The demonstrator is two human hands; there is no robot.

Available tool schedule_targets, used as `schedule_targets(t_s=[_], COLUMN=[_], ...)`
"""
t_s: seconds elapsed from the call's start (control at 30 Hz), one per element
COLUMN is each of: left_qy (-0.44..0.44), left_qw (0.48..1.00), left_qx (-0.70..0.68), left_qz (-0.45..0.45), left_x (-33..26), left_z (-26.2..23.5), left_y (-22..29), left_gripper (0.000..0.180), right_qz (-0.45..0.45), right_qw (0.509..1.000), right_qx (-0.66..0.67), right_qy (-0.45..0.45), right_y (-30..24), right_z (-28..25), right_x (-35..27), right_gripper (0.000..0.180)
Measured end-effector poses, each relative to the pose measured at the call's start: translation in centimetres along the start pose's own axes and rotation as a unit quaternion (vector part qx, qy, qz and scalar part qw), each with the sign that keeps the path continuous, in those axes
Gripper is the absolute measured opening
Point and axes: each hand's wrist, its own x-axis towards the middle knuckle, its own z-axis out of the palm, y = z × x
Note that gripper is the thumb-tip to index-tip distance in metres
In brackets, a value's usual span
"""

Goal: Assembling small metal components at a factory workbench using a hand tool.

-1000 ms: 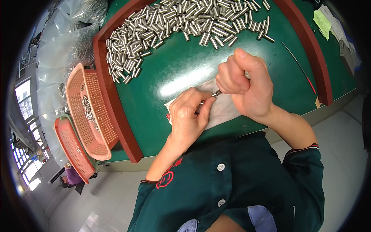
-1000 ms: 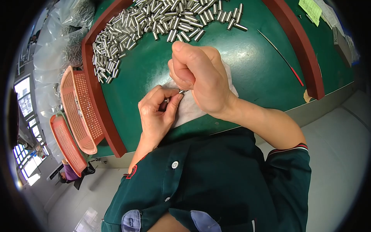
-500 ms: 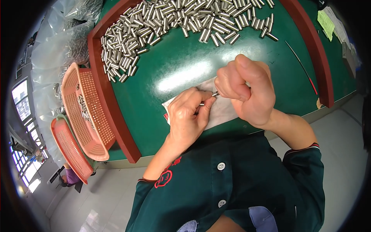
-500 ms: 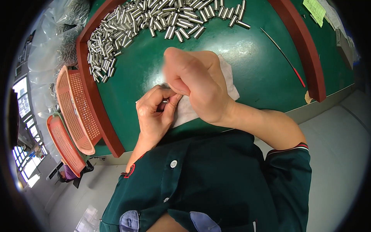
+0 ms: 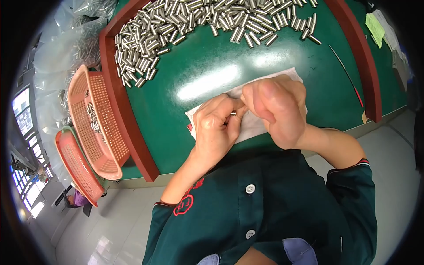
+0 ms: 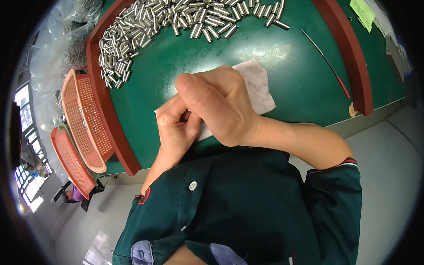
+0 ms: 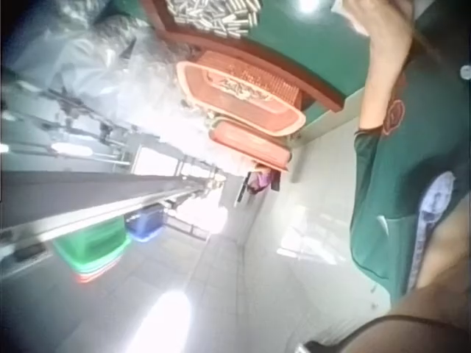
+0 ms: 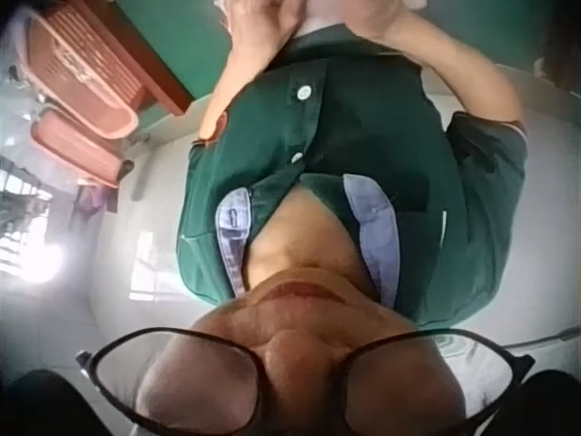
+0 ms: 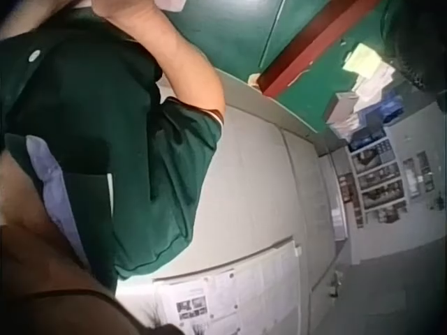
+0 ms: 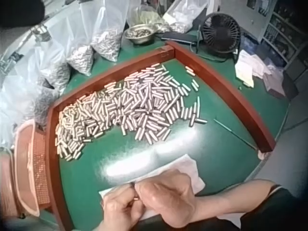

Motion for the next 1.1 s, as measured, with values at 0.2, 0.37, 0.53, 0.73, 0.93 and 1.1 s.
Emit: schedule_targets(t_s=[0.2, 0.37, 0.53, 0.73, 0.93, 1.1], left_qy=[-0.003, -0.028, -0.017, 0.098, 0.079, -0.048], left_qw=[0.999, 0.757, 0.648, 0.984, 0.961, 0.991], left_qx=[0.010, -0.626, -0.732, 0.104, 0.260, 0.123], left_qz=[-0.030, -0.182, -0.211, -0.103, -0.046, -0.026], left_x=[0.0, -0.1, 1.4, 6.2, 8.4, 5.8], left_z=[-0.5, -3.2, -5.7, -6.1, -5.4, -4.2], left_y=[1.1, 0.0, -0.8, -3.4, -3.9, -0.1], left_gripper=[0.007, 0.008, 0.018, 0.012, 0.010, 0.010], right_qz=[-0.032, 0.032, 0.060, 0.074, 0.076, 0.098], right_qw=[0.996, 0.998, 0.995, 0.994, 0.992, 0.986], right_qx=[-0.081, 0.036, 0.070, 0.073, 0.089, 0.113], right_qy=[-0.018, 0.030, 0.033, 0.036, 0.041, 0.078], right_y=[0.8, 0.0, -0.2, -0.5, -0.4, -0.2], right_z=[-1.3, -0.4, -0.6, -0.6, -0.6, -1.2], right_x=[-0.4, -0.4, 0.1, 0.5, 0.5, 0.7], right_gripper=[0.043, 0.045, 0.044, 0.044, 0.045, 0.045])
